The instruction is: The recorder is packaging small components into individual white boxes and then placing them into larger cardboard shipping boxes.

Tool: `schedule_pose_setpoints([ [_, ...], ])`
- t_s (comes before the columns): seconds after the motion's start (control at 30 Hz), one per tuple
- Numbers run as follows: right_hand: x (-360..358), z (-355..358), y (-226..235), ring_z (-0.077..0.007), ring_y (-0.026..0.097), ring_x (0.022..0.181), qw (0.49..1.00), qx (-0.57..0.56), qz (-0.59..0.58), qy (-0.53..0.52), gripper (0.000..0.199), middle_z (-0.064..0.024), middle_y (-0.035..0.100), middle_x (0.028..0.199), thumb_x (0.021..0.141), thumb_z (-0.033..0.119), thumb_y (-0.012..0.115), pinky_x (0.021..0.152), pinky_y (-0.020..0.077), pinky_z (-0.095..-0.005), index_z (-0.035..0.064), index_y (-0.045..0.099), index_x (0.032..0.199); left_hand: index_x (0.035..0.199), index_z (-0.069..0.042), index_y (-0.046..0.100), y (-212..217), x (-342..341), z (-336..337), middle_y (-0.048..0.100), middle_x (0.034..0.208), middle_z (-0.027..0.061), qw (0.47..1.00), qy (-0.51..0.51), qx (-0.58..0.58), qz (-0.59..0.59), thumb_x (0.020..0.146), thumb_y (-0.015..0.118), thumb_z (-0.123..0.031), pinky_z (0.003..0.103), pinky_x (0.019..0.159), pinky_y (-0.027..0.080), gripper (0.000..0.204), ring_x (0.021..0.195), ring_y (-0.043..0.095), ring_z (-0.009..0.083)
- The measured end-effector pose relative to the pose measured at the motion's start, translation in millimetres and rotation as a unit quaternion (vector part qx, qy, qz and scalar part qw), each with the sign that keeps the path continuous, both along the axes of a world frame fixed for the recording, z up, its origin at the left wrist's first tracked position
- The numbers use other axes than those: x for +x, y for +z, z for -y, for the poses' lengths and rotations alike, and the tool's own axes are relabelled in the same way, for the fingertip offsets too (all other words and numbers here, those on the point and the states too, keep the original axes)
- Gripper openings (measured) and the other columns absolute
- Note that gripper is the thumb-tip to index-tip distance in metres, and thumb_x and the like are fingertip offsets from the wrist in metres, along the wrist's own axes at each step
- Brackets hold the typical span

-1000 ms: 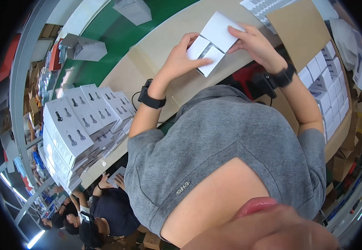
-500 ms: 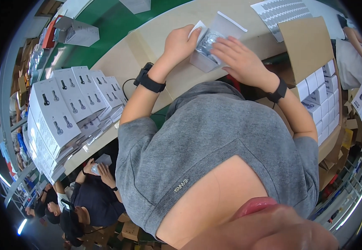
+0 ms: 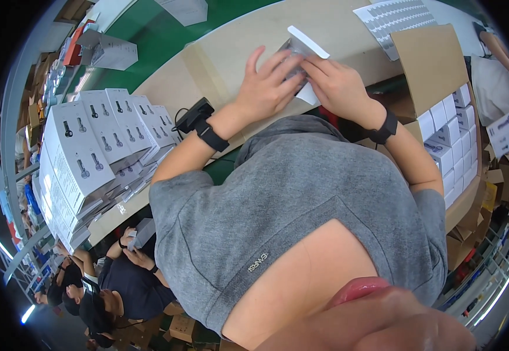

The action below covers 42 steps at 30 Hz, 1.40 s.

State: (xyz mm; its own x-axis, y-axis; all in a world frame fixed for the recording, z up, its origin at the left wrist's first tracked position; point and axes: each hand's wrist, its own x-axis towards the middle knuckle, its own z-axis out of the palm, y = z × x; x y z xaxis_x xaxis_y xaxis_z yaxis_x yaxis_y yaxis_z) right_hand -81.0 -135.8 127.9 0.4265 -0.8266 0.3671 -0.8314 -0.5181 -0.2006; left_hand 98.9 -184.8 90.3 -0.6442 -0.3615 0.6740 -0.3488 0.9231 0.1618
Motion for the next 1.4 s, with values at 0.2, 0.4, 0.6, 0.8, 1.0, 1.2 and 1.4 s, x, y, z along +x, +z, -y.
schedule_pose_setpoints([
  [0.2,-3.7,9.2,1.7,-0.0271,0.057,0.078,0.996,0.078,-0.025,-0.018,0.024,-0.0079,0.055,0.103,0.072,0.007,0.055,0.063,0.0477,-0.0340,0.0028,0.056,0.096,0.085,-0.010,0.061,-8.6,-3.9,-6.0,0.056,0.100,0.0051,0.998,-0.006,0.040,0.038,0.072,0.060,-0.019,0.046,0.094,0.027,0.016,0.100,0.049,0.0208],
  [0.4,-9.4,14.5,6.5,-0.0320,0.057,0.072,0.995,0.081,0.029,-0.042,0.029,-0.0115,0.055,0.095,0.073,0.006,0.053,0.060,0.0475,-0.0381,0.0007,0.052,0.101,0.083,-0.006,0.058,-14.1,-11.1,6.4,0.057,0.088,0.0057,0.996,0.000,0.085,0.004,0.070,0.059,-0.015,0.040,0.083,0.034,0.016,0.086,0.052,0.0224],
  [0.6,27.5,18.2,48.7,-0.0308,0.057,0.069,0.994,0.056,0.052,0.072,0.019,-0.0128,0.056,0.081,0.065,0.006,0.055,0.058,0.0472,-0.0376,0.0024,0.055,0.084,0.091,-0.007,0.057,-4.5,-13.4,20.0,0.059,0.086,0.0095,0.983,0.034,0.155,0.093,0.068,0.059,-0.019,0.039,0.076,0.034,0.027,0.086,0.053,0.0244],
  [0.8,3.1,62.1,15.3,-0.0280,0.057,0.070,0.993,0.031,0.111,-0.032,0.011,-0.0089,0.057,0.073,0.071,0.013,0.053,0.060,0.0460,-0.0385,0.0062,0.058,0.079,0.073,-0.008,0.060,9.4,-18.8,29.6,0.059,0.085,0.0089,0.972,0.031,0.188,0.136,0.070,0.063,-0.017,0.039,0.077,0.035,0.010,0.084,0.052,0.0273],
  [1.0,-60.3,65.9,-35.6,-0.0267,0.059,0.063,0.959,0.118,0.256,-0.019,0.013,-0.0127,0.058,0.066,0.069,0.016,0.053,0.057,0.0462,-0.0383,0.0069,0.060,0.072,0.068,-0.004,0.056,9.2,-14.4,44.6,0.057,0.079,0.0073,0.953,-0.140,0.267,0.043,0.072,0.062,-0.009,0.037,0.083,0.033,0.009,0.083,0.051,0.0262],
  [1.2,-29.3,65.7,-25.0,-0.0283,0.058,0.059,0.990,0.120,0.068,-0.032,0.013,-0.0132,0.058,0.063,0.068,0.015,0.054,0.051,0.0472,-0.0381,0.0032,0.059,0.068,0.072,-0.003,0.058,21.8,-5.1,72.5,0.058,0.075,0.0139,0.940,-0.113,0.230,0.228,0.077,0.055,-0.014,0.041,0.085,0.033,0.012,0.079,0.053,0.0293],
  [1.4,-32.2,49.2,-21.9,-0.0332,0.058,0.063,0.999,0.047,0.005,-0.010,0.023,-0.0170,0.059,0.067,0.073,0.022,0.053,0.056,0.0468,-0.0406,0.0004,0.061,0.069,0.081,-0.004,0.061,47.2,-32.0,65.3,0.061,0.071,0.0146,0.926,0.010,0.036,0.377,0.078,0.053,-0.020,0.046,0.095,0.028,0.018,0.069,0.058,0.0293],
])
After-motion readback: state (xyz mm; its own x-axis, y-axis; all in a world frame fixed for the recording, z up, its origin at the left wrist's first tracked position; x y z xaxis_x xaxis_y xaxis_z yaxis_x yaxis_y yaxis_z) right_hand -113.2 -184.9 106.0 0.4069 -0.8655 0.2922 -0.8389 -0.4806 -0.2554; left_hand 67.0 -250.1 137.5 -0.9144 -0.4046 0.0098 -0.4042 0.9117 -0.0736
